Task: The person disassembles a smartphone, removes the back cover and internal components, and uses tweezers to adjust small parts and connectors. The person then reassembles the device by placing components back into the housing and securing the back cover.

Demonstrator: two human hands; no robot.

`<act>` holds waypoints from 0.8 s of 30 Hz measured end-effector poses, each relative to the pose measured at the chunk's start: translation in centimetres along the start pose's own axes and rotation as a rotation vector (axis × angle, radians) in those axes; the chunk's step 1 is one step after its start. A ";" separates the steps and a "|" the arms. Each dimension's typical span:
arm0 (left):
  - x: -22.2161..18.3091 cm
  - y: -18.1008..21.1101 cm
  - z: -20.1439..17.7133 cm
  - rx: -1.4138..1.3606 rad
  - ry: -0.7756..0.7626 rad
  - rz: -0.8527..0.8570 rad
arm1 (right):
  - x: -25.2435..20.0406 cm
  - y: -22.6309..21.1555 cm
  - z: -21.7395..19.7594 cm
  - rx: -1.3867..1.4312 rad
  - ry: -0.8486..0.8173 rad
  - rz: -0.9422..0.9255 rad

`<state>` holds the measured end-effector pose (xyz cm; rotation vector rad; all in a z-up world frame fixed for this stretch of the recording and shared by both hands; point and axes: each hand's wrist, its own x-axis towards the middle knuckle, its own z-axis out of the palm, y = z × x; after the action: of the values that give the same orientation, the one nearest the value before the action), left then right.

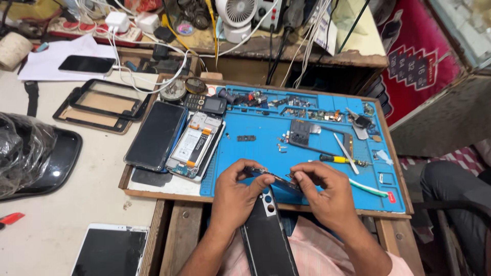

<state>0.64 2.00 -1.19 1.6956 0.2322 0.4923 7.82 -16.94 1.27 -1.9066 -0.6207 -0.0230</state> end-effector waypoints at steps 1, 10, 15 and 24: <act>0.0 0.2 -0.1 -0.033 -0.017 -0.039 | 0.0 0.1 0.0 0.009 -0.008 0.013; 0.0 0.5 -0.2 -0.095 -0.046 -0.096 | 0.2 0.5 -0.1 -0.011 -0.041 0.025; 0.0 0.5 -0.2 -0.037 -0.036 -0.055 | 0.2 0.5 0.0 -0.040 -0.039 0.067; 0.0 0.6 -0.3 -0.074 -0.057 -0.095 | 0.0 1.0 -0.1 0.004 -0.048 0.052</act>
<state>0.42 2.14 -0.62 1.6161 0.2489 0.3765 8.30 -17.30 0.48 -1.9237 -0.6024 0.0569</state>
